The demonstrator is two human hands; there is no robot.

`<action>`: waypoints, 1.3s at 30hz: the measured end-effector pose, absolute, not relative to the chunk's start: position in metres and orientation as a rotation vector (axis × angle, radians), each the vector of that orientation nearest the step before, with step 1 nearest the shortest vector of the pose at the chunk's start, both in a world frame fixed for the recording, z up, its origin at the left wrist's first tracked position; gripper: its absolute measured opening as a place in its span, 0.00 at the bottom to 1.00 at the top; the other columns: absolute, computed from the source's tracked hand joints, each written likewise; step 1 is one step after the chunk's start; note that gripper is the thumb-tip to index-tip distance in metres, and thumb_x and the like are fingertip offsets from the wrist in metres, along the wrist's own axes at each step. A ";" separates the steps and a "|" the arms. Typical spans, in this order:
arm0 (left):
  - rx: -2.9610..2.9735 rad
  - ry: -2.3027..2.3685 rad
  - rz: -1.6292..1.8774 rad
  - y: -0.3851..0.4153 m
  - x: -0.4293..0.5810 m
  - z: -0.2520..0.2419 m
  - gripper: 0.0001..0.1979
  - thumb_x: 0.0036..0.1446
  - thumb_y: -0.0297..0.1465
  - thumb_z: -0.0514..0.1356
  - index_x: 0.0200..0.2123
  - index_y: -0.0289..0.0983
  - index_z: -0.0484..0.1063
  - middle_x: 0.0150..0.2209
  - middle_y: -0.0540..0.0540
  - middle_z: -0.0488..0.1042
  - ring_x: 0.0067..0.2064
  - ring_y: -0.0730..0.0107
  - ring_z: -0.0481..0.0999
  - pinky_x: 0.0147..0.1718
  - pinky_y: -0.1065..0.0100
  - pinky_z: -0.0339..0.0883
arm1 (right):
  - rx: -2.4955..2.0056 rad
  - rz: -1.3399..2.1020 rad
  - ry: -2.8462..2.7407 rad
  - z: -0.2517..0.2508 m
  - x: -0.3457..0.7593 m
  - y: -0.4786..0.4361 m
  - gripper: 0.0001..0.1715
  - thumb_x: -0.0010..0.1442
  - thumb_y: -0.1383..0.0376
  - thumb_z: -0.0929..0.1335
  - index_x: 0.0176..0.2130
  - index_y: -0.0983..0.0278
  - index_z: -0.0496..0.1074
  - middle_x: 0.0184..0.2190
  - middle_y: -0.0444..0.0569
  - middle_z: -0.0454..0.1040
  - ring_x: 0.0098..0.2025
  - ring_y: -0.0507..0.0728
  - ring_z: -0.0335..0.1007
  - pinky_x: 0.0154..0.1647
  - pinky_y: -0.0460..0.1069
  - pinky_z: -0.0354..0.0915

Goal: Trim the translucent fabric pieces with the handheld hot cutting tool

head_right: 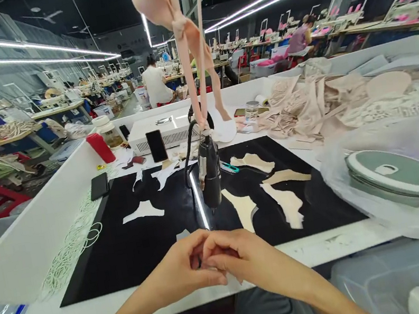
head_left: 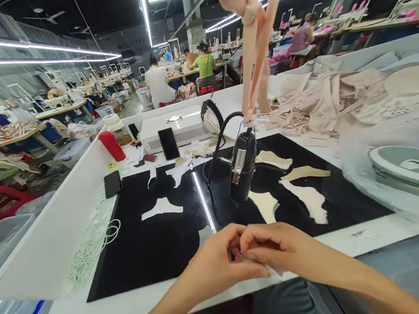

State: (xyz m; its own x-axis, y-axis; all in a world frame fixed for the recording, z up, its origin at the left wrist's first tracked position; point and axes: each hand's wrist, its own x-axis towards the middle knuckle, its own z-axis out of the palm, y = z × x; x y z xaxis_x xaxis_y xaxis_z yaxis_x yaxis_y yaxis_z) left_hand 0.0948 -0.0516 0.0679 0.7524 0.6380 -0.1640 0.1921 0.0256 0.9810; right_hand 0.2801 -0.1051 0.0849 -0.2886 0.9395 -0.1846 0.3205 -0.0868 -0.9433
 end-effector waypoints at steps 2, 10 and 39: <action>1.336 0.657 0.364 -0.053 0.097 0.061 0.20 0.44 0.36 0.74 0.40 0.38 0.76 0.33 0.50 0.76 0.33 0.70 0.72 0.33 0.71 0.60 | -1.383 1.368 -1.633 0.084 0.275 -0.100 0.06 0.58 0.63 0.67 0.34 0.58 0.75 0.31 0.42 0.75 0.30 0.51 0.65 0.29 0.44 0.60; 1.048 0.895 0.483 -0.053 0.079 0.050 0.18 0.44 0.42 0.73 0.32 0.35 0.78 0.24 0.53 0.67 0.24 0.81 0.52 0.24 0.71 0.40 | -1.473 0.974 -1.161 0.041 0.301 -0.105 0.24 0.56 0.43 0.69 0.35 0.60 0.77 0.35 0.51 0.77 0.37 0.59 0.75 0.39 0.52 0.75; 1.047 1.025 0.750 -0.064 0.047 0.025 0.12 0.51 0.37 0.70 0.30 0.34 0.77 0.28 0.50 0.72 0.28 0.77 0.64 0.31 0.73 0.58 | -1.590 1.258 -1.293 0.015 0.271 -0.130 0.18 0.55 0.47 0.70 0.32 0.56 0.81 0.26 0.45 0.76 0.29 0.55 0.69 0.27 0.46 0.63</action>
